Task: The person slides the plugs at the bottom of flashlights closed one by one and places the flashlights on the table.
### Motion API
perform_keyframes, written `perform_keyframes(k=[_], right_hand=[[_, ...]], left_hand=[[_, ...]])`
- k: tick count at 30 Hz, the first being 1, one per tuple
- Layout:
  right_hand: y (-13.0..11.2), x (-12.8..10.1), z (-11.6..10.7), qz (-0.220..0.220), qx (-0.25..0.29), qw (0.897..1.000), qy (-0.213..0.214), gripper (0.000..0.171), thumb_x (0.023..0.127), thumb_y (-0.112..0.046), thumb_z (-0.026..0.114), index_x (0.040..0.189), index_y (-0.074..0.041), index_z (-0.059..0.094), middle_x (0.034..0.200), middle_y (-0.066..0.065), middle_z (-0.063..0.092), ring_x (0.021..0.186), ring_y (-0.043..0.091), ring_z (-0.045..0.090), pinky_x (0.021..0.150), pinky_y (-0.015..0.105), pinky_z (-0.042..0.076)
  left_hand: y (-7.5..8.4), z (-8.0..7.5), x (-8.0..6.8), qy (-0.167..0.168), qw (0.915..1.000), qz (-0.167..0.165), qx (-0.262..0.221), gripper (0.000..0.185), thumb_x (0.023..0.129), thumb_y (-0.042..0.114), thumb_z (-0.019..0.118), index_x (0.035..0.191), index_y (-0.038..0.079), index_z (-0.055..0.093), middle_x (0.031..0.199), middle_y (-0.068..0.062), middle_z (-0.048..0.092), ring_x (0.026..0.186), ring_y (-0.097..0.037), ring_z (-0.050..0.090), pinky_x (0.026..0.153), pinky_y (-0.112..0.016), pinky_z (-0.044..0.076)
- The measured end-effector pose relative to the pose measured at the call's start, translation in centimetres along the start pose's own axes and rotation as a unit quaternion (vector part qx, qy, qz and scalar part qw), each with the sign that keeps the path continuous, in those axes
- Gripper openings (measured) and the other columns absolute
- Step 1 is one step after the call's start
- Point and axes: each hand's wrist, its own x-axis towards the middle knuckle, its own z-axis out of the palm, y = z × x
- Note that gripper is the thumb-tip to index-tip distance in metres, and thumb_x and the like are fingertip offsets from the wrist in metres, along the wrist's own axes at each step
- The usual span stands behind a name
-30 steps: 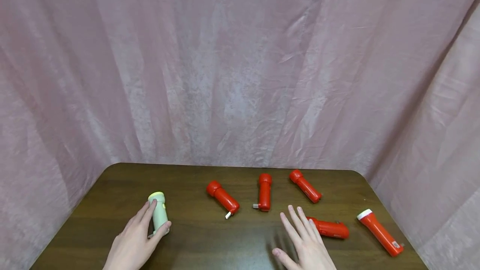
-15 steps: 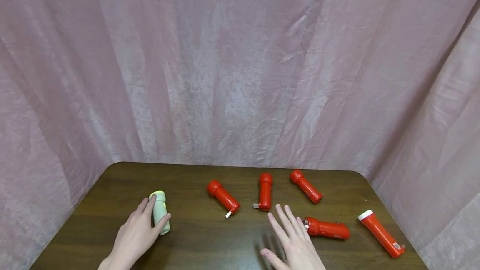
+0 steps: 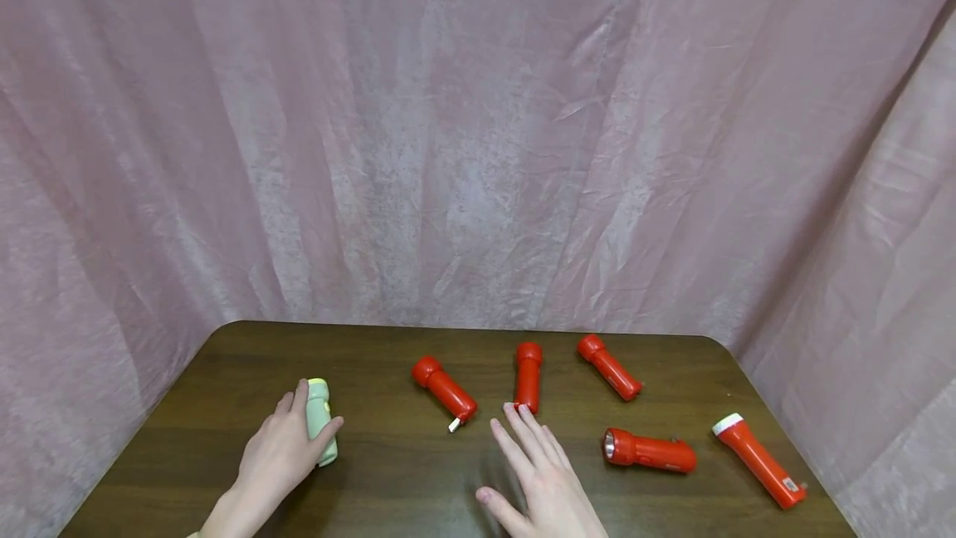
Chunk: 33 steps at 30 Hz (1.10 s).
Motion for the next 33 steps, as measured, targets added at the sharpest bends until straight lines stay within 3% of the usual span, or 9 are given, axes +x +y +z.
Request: perform_keyframes(k=[5,8,11,17,27,33], right_hand=[[-1.2,0.7,0.4,0.0,0.0,1.0,-0.013,0.066,0.103,-0.064,0.051,0.147,-0.015,0.061,0.155,0.008,0.059,0.142,0.029,0.057,0.112,0.038,0.046],[-1.8,1.0,0.8,-0.001,0.001,1.0,-0.019,0.066,0.103,-0.064,0.053,0.148,-0.017,0.06,0.155,0.007,0.06,0.142,0.028,0.058,0.106,0.044,0.055],[-2.4,1.3,1.3,-0.002,0.004,1.0,-0.025,0.065,0.103,-0.064,0.053,0.148,-0.018,0.06,0.155,0.005,0.06,0.142,0.027,0.059,0.105,0.044,0.057],[-3.5,2.4,2.4,-0.019,0.019,0.999,-0.03,0.061,0.102,-0.06,0.057,0.142,-0.015,0.064,0.153,0.006,0.062,0.14,0.025,0.061,0.103,0.042,0.059],[-4.9,3.6,3.6,-0.028,0.053,0.998,-0.015,0.055,0.101,-0.056,0.063,0.138,-0.016,0.067,0.148,0.006,0.064,0.136,0.024,0.064,0.103,0.039,0.058],[-5.1,3.7,3.8,-0.019,0.067,0.997,-0.015,0.054,0.099,-0.055,0.067,0.137,-0.017,0.067,0.148,0.006,0.065,0.136,0.024,0.065,0.103,0.04,0.058]], left_hand=[[0.0,0.2,0.5,0.001,1.0,0.002,0.009,0.088,0.098,0.038,0.072,0.151,-0.021,0.032,0.127,-0.045,0.058,0.095,-0.048,0.07,0.074,-0.055,0.06],[0.0,0.3,0.7,0.004,0.9999,0.006,0.008,0.088,0.095,0.036,0.075,0.148,-0.022,0.035,0.112,-0.038,0.064,0.08,-0.035,0.069,0.064,-0.047,0.058],[0.2,0.6,0.8,0.005,0.9999,0.007,0.009,0.086,0.094,0.034,0.077,0.145,-0.023,0.039,0.107,-0.036,0.066,0.075,-0.03,0.068,0.061,-0.045,0.057],[0.4,0.8,1.0,-0.002,0.9999,0.001,0.01,0.077,0.091,0.026,0.077,0.141,-0.022,0.042,0.103,-0.035,0.066,0.078,-0.038,0.07,0.064,-0.051,0.057],[0.3,1.0,1.2,-0.015,0.9998,0.01,-0.009,0.076,0.088,0.016,0.077,0.145,-0.02,0.04,0.117,-0.043,0.061,0.083,-0.041,0.071,0.069,-0.054,0.059],[0.3,0.9,1.4,-0.028,0.9993,0.006,-0.025,0.077,0.086,0.01,0.077,0.149,-0.016,0.04,0.119,-0.041,0.062,0.088,-0.04,0.07,0.072,-0.054,0.059]])
